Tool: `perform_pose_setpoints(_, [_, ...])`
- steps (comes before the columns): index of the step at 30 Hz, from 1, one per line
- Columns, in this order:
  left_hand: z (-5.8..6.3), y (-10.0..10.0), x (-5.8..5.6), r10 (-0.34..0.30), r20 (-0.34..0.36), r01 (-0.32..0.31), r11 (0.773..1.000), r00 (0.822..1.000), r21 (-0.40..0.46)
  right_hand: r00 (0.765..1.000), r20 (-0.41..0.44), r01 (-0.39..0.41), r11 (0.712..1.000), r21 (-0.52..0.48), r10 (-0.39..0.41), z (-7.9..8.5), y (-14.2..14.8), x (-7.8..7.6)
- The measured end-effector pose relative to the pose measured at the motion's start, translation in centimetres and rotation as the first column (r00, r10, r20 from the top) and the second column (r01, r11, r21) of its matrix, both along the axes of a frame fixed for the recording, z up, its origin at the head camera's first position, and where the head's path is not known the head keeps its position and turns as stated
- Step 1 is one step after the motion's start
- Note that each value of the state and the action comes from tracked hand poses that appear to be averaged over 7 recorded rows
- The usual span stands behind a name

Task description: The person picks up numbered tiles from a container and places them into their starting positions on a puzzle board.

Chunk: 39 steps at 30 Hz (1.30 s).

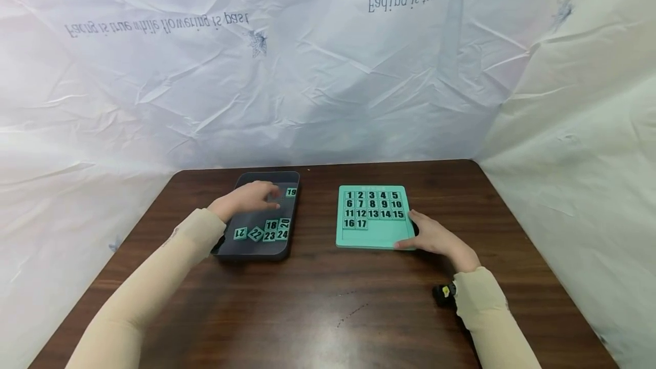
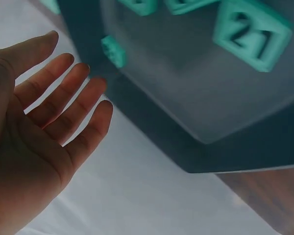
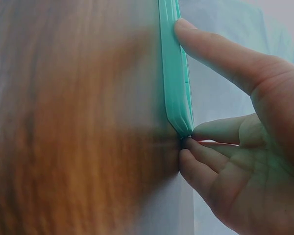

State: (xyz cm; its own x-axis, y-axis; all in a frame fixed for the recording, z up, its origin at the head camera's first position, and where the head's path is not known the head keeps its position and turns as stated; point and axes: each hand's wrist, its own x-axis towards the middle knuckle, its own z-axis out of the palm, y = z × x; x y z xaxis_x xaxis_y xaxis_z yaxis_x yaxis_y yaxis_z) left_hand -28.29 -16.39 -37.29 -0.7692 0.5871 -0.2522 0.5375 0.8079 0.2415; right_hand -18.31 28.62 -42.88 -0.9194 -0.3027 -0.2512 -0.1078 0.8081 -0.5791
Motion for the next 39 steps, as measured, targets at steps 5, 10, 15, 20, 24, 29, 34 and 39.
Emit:
perform_pose_setpoints(5, [-1.2,-0.8,0.7,-0.022,0.066,0.024,0.999,0.998,-0.037,1.000,-0.001,0.006,1.000,0.010,-0.006,0.0,0.1,-0.1])
perform_pose_setpoints(10, [-2.0,-1.4,1.4,-0.005,0.100,0.010,0.998,0.995,-0.055,1.000,0.000,-0.001,1.000,0.007,0.001,-0.1,0.1,-0.1])
perform_pose_setpoints(15, [-2.4,-1.9,1.4,-0.007,0.096,0.010,0.999,0.995,-0.036,1.000,0.000,0.003,1.000,0.005,-0.003,-0.2,-0.1,-0.3])
perform_pose_setpoints(20, [-2.5,-2.1,0.6,0.006,0.107,-0.005,1.000,0.994,-0.013,1.000,-0.001,0.003,1.000,0.014,-0.003,-0.2,-0.1,-0.4])
perform_pose_setpoints(24, [-2.4,-2.1,-0.4,0.010,0.095,-0.008,1.000,0.995,-0.024,1.000,0.001,0.003,1.000,0.013,-0.003,-0.2,0.0,-0.4])
perform_pose_setpoints(29, [-2.6,-2.1,-1.7,0.041,0.074,-0.037,0.998,0.996,-0.047,1.000,0.000,0.003,1.000,0.009,-0.003,-0.1,0.0,-0.5])
perform_pose_setpoints(34, [-2.7,-2.0,-2.6,0.079,0.089,-0.077,0.997,0.993,-0.022,1.000,0.008,-0.002,1.000,0.002,0.002,-0.2,-0.1,-0.4])
perform_pose_setpoints(39, [-2.9,-2.0,-3.3,0.109,0.104,-0.111,0.994,0.989,0.018,1.000,0.008,0.002,1.000,0.004,-0.002,-0.3,-0.1,-0.4])
